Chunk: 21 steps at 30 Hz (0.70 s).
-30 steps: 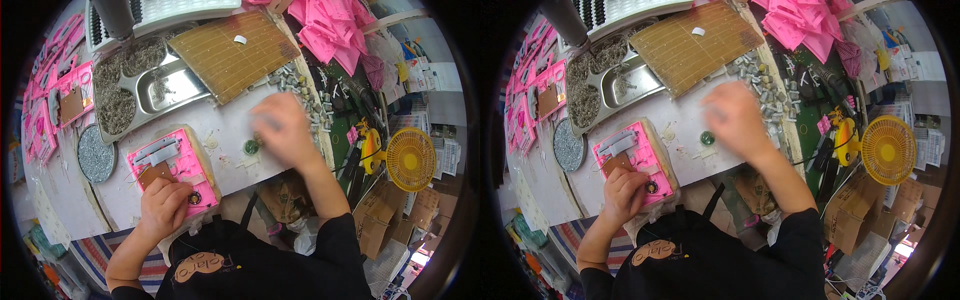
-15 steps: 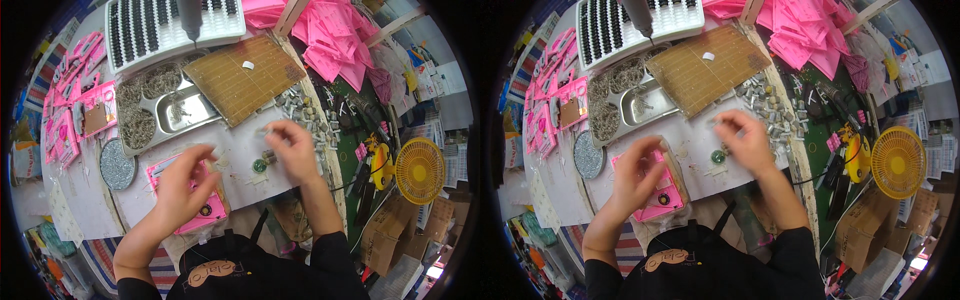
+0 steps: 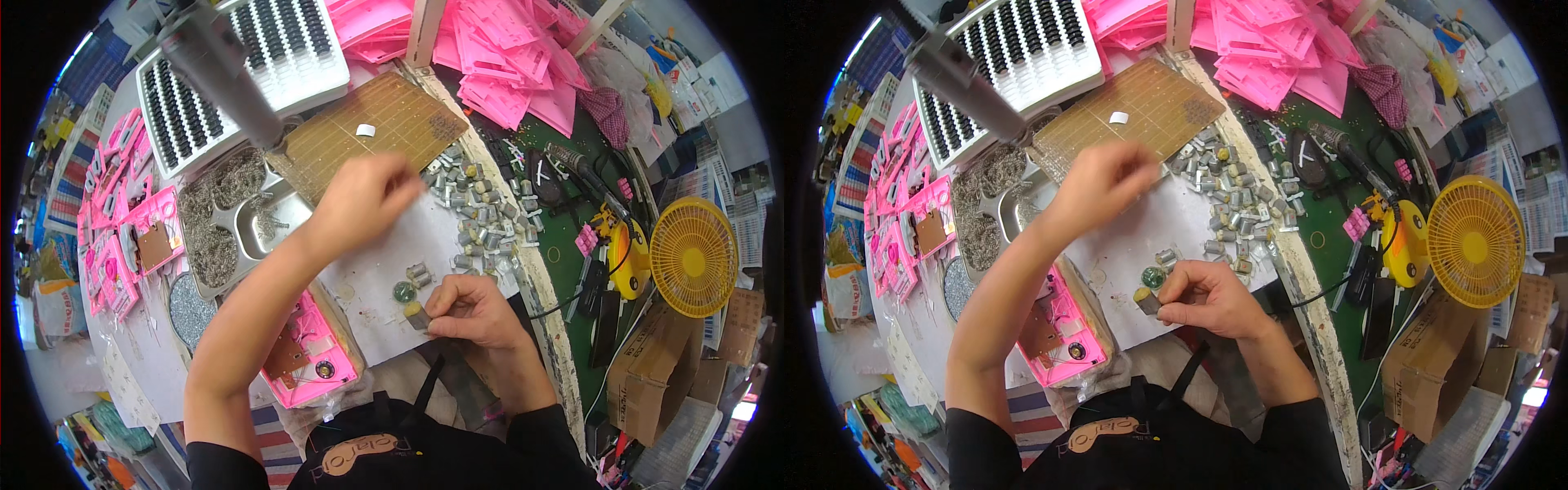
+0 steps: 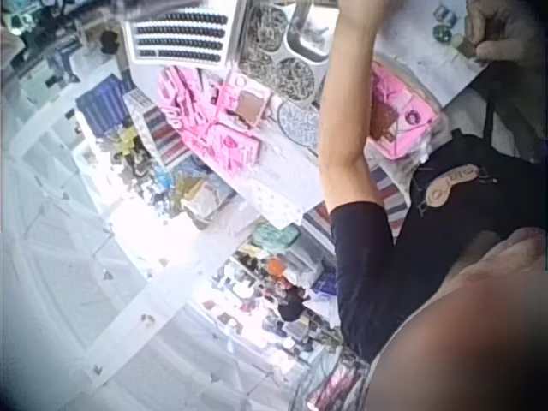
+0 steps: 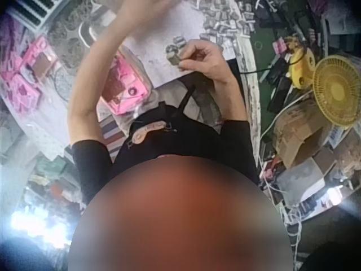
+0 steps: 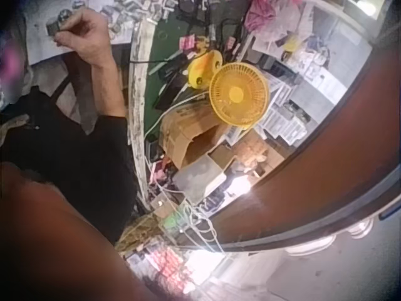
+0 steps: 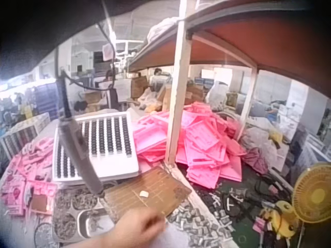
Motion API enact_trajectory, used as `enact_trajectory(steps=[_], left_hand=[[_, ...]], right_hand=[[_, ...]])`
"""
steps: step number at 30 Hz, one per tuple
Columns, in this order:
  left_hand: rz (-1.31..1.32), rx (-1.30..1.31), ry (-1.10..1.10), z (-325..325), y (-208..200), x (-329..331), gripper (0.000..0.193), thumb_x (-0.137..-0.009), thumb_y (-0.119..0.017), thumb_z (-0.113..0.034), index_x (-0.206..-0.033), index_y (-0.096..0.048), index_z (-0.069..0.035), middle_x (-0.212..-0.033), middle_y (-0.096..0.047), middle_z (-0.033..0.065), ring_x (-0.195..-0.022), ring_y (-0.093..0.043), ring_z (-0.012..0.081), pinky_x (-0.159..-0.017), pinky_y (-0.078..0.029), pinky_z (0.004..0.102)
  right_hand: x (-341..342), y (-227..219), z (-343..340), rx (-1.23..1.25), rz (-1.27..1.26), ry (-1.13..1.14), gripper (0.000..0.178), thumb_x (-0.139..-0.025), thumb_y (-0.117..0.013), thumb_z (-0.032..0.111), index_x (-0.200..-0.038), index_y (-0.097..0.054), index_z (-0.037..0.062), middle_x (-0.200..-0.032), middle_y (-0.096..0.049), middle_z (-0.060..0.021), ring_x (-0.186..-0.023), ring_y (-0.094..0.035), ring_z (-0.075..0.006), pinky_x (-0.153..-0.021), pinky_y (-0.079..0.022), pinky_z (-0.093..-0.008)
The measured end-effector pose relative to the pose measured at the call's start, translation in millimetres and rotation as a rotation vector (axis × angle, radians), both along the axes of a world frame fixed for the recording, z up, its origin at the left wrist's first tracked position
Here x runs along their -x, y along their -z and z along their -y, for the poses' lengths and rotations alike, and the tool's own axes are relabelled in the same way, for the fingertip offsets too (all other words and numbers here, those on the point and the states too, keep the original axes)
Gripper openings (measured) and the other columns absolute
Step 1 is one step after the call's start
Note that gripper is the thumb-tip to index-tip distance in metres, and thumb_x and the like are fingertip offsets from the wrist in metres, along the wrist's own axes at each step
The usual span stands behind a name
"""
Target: Assembling pink plastic toy components by inserting parts and using an electric screwdriver.
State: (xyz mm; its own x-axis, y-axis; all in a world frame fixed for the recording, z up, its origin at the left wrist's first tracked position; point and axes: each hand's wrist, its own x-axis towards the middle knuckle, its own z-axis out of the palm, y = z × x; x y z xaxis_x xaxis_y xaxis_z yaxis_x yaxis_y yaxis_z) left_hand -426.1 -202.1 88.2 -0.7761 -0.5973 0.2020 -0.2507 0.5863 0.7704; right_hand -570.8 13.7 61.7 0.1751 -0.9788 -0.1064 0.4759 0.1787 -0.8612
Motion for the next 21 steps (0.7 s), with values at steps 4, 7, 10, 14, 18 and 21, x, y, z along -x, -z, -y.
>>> enact_trajectory(steps=[4, 7, 10, 14, 18, 21], left_hand=[[0.084, 0.326, -0.23, 50, 41, 73, 0.014, -0.087, -0.069, -0.017, -0.093, -0.073, -0.005, -0.088, -0.073, 0.019, -0.085, -0.071, 0.0373, -0.078, -0.055, 0.0467], [0.345, 0.318, -0.308, 54, 46, 102, 0.017, -0.086, -0.068, -0.021, -0.094, -0.075, -0.007, -0.093, -0.075, 0.0173, -0.092, -0.072, 0.0356, -0.083, -0.054, 0.0483], [0.505, 0.342, -0.325, 52, 44, 117, 0.021, -0.086, -0.066, -0.023, -0.096, -0.078, -0.009, -0.1, -0.077, 0.0149, -0.097, -0.073, 0.0324, -0.085, -0.052, 0.0474], [0.617, 0.295, -0.331, 55, 37, 124, 0.024, -0.086, -0.067, -0.024, -0.101, -0.078, -0.009, -0.103, -0.077, 0.0149, -0.099, -0.074, 0.0311, -0.091, -0.049, 0.0456], [0.656, 0.282, -0.352, 61, 33, 128, 0.026, -0.084, -0.067, -0.028, -0.097, -0.079, -0.009, -0.101, -0.077, 0.0161, -0.099, -0.073, 0.0355, -0.092, -0.051, 0.0519], [0.656, 0.31, -0.338, 61, 31, 136, 0.029, -0.085, -0.066, -0.026, -0.104, -0.078, -0.008, -0.108, -0.077, 0.0152, -0.105, -0.072, 0.0351, -0.094, -0.05, 0.0542]], right_hand=[[-14, 8, 0, 0.003, 0.211, 0.042, 0.017, -0.087, -0.076, -0.008, -0.092, -0.061, -0.0004, -0.092, -0.066, -0.0088, -0.086, -0.068, -0.014, -0.079, -0.056, -0.0282], [-9, 11, -8, -0.006, 0.207, 0.06, 0.018, -0.087, -0.075, -0.009, -0.092, -0.06, 0.0, -0.094, -0.065, -0.0089, -0.085, -0.067, -0.0138, -0.078, -0.055, -0.0272], [4, 16, -17, -0.019, 0.167, 0.082, 0.018, -0.087, -0.075, -0.009, -0.092, -0.06, 0.0003, -0.093, -0.065, -0.0089, -0.085, -0.067, -0.0135, -0.078, -0.054, -0.0264], [11, 14, -19, -0.019, 0.217, 0.093, 0.018, -0.087, -0.075, -0.009, -0.092, -0.06, 0.0001, -0.093, -0.065, -0.0085, -0.085, -0.066, -0.0133, -0.078, -0.053, -0.0261], [13, 9, -16, -0.024, 0.219, 0.088, 0.019, -0.085, -0.076, -0.01, -0.091, -0.061, 0.0, -0.094, -0.065, -0.0089, -0.085, -0.066, -0.0138, -0.078, -0.053, -0.0267], [19, 9, -19, -0.075, 0.161, 0.097, 0.021, -0.084, -0.077, -0.01, -0.092, -0.061, 0.0, -0.096, -0.064, -0.0099, -0.088, -0.065, -0.0143, -0.08, -0.053, -0.0278]])
